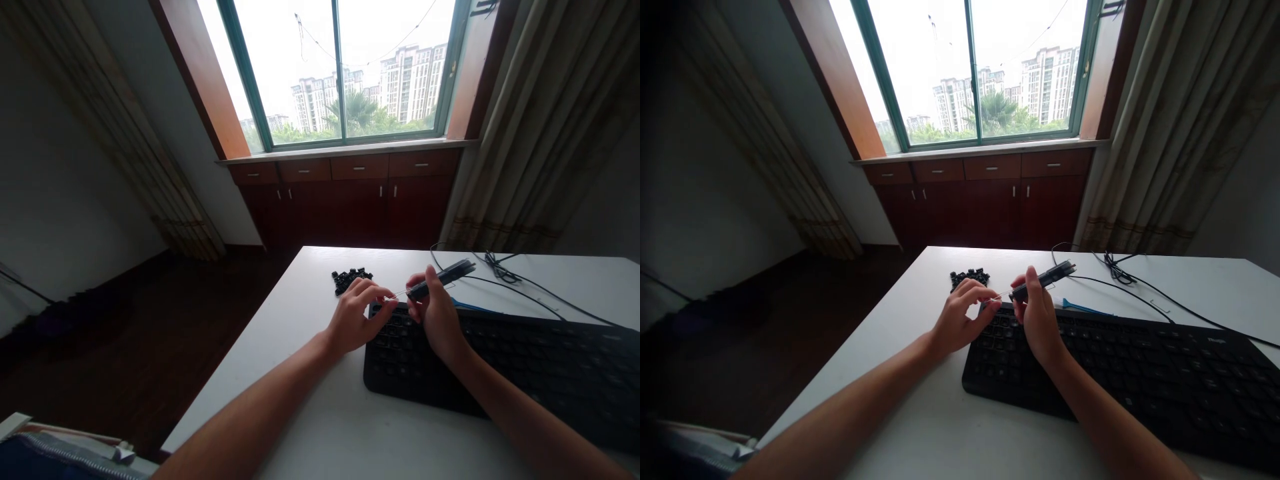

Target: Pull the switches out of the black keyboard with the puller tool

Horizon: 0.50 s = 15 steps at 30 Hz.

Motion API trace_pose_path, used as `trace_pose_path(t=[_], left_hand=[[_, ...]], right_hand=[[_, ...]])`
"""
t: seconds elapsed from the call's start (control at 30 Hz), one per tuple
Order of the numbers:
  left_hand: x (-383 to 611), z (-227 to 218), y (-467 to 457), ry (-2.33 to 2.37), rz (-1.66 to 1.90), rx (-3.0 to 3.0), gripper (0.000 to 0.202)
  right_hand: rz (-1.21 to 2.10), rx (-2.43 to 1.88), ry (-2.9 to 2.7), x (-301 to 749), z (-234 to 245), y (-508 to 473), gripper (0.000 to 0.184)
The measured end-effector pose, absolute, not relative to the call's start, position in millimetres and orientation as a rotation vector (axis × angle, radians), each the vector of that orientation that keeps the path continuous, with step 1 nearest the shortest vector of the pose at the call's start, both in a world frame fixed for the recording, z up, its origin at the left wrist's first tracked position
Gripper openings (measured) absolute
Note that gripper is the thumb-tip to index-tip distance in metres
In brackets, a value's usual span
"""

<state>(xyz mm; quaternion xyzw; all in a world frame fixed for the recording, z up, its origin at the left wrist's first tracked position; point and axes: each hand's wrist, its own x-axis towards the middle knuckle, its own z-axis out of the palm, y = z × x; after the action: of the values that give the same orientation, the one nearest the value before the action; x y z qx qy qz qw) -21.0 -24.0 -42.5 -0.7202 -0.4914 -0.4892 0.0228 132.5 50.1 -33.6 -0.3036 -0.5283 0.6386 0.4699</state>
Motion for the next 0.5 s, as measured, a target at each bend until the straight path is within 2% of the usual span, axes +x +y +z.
trace_pose_path(t=[0.3, 0.5], left_hand=[[-19, -37, -29, -1.567, -1.535, -2.308, 0.013], [-17, -34, -30, -1.606, -1.649, -2.296, 0.023]], right_hand=[[1.405, -0.738, -1.3, 131, -21, 39, 0.04], [1.405, -0.711, -1.307, 132, -28, 44, 0.039]])
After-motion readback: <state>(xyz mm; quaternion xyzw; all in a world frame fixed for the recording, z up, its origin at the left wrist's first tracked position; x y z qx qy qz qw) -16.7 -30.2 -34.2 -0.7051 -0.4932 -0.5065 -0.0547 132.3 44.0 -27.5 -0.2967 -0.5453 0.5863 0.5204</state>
